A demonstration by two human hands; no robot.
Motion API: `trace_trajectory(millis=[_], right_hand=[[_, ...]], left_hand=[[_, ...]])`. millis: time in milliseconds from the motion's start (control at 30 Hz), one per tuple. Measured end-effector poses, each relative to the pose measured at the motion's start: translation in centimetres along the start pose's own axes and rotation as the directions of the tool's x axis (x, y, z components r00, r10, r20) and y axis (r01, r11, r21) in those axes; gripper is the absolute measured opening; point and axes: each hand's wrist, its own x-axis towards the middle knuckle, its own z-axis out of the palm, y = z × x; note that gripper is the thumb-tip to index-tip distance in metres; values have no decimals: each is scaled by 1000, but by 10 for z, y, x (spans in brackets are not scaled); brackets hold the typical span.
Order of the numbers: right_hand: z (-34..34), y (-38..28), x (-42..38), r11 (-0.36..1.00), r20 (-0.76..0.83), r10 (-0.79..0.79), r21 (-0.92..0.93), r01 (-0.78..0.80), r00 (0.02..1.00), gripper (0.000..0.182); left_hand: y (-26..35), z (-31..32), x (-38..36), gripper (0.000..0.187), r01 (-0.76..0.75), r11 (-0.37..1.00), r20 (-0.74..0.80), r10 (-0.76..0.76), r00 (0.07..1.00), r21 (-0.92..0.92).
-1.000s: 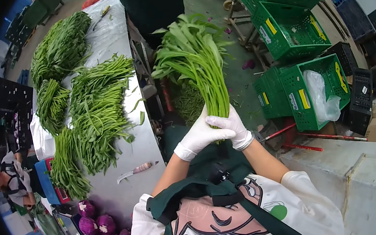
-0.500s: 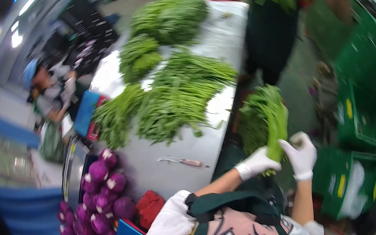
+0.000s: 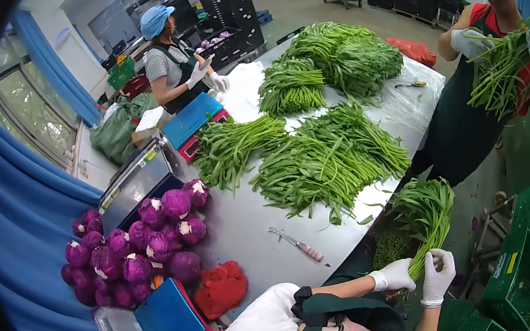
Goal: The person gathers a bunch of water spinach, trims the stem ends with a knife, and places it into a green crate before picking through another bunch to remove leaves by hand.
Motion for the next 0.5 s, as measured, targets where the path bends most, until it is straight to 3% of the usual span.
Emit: trace_trajectory(millis=[67,300,500], right_hand=[[3,-2,-3,1000,0,-19,13,19,1000,10],[6,-5,-7,997,-9,69,-30,-69,998,9],[4,4,-11,996,-24,-40,-83,38,999,10]], left_hand=[[1,-2,1,38,-2,996,40,5,999,-85],[-11,-1,12,37,-22,996,43,26,999,-87],[-13,0,14,34,-28,996,72,34,997,-80]])
